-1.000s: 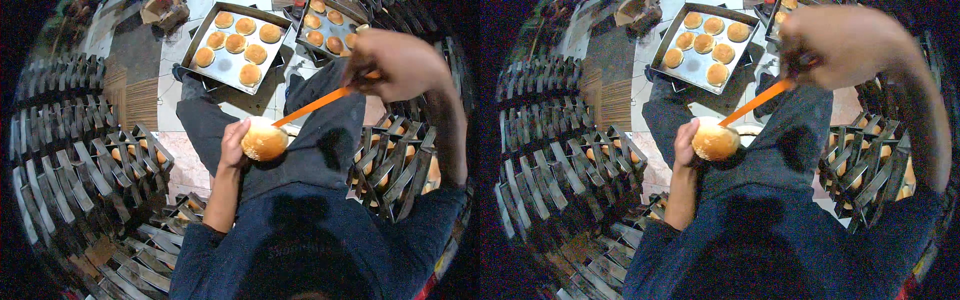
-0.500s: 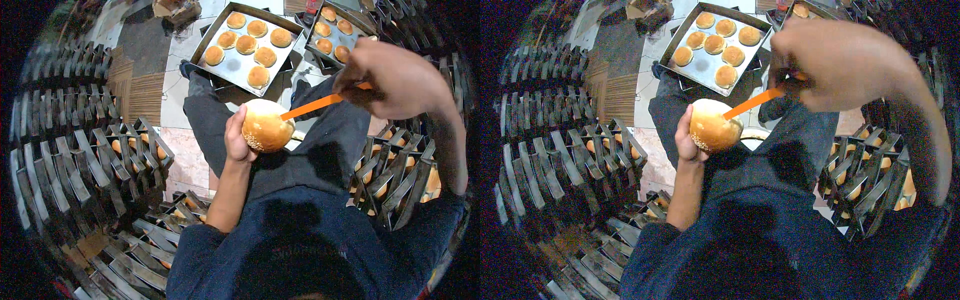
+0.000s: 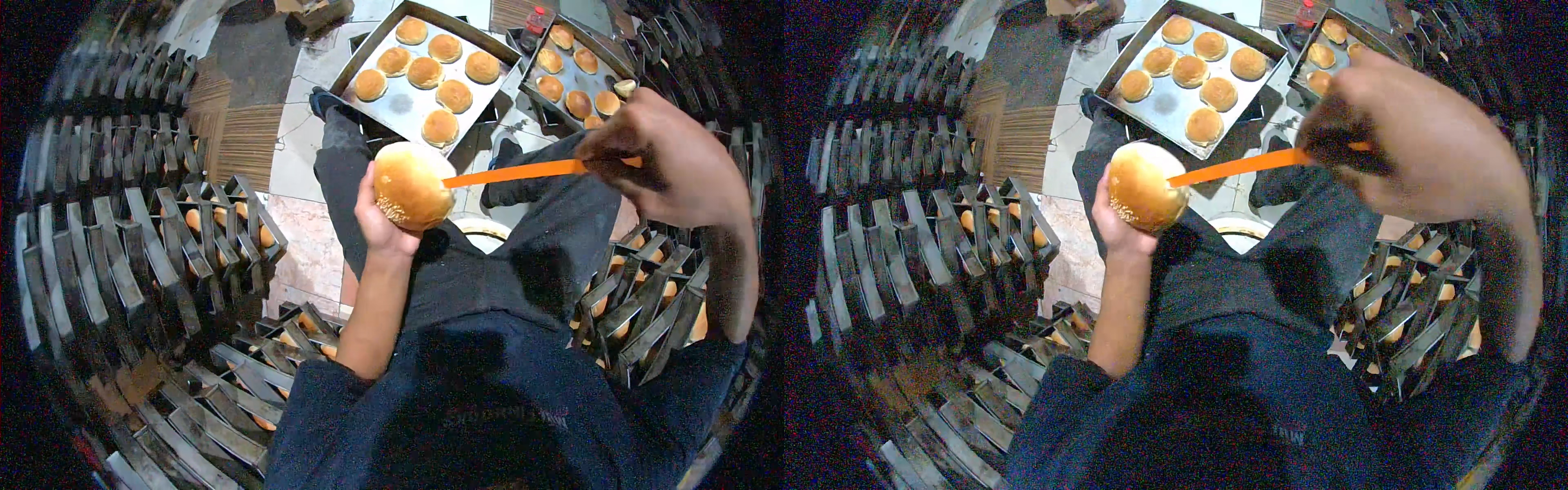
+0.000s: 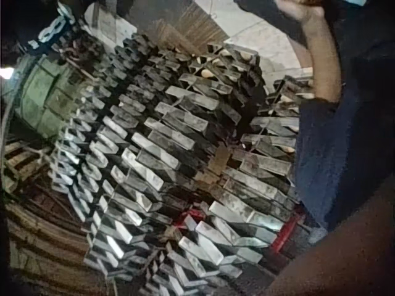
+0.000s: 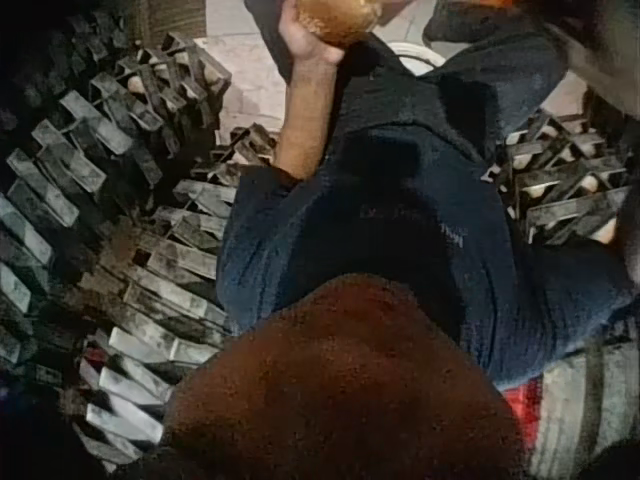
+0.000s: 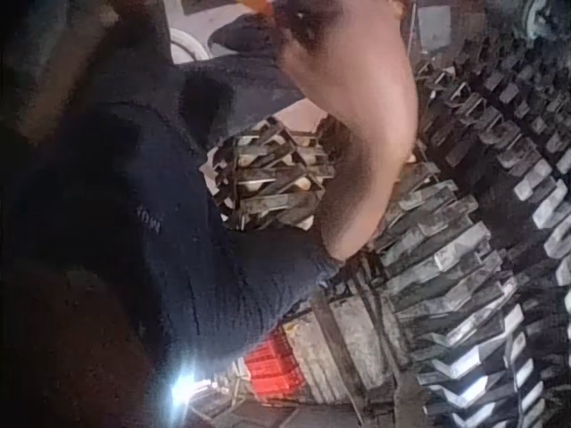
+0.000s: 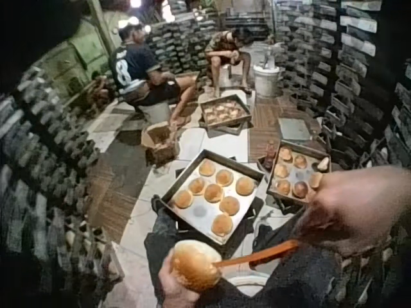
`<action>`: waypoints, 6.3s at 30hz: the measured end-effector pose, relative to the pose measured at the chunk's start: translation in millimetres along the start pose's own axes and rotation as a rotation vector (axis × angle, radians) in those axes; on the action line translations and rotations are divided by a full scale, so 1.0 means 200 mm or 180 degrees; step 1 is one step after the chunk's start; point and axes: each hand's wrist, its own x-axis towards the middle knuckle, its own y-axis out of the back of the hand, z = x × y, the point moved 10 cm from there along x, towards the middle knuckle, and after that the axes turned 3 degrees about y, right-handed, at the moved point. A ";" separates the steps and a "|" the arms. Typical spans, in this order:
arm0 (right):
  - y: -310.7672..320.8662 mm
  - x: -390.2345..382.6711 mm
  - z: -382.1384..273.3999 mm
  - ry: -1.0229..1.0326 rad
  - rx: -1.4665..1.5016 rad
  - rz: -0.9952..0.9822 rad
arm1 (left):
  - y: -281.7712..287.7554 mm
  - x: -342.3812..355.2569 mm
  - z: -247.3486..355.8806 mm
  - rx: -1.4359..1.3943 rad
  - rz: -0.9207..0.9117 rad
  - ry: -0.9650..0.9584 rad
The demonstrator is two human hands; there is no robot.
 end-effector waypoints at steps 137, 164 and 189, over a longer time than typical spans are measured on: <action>0.40 -0.09 0.10 -0.0155 0.0876 0.0754 | -0.39 -0.17 0.06 0.2596 -0.1106 -0.0559; 0.23 0.09 -0.07 0.0571 -0.0610 -0.0080 | -0.06 -0.02 0.08 0.0380 -0.0032 -0.0350; -0.15 0.24 -0.10 0.0543 0.0049 0.0041 | 0.07 0.13 0.16 -0.0522 0.0617 -0.0506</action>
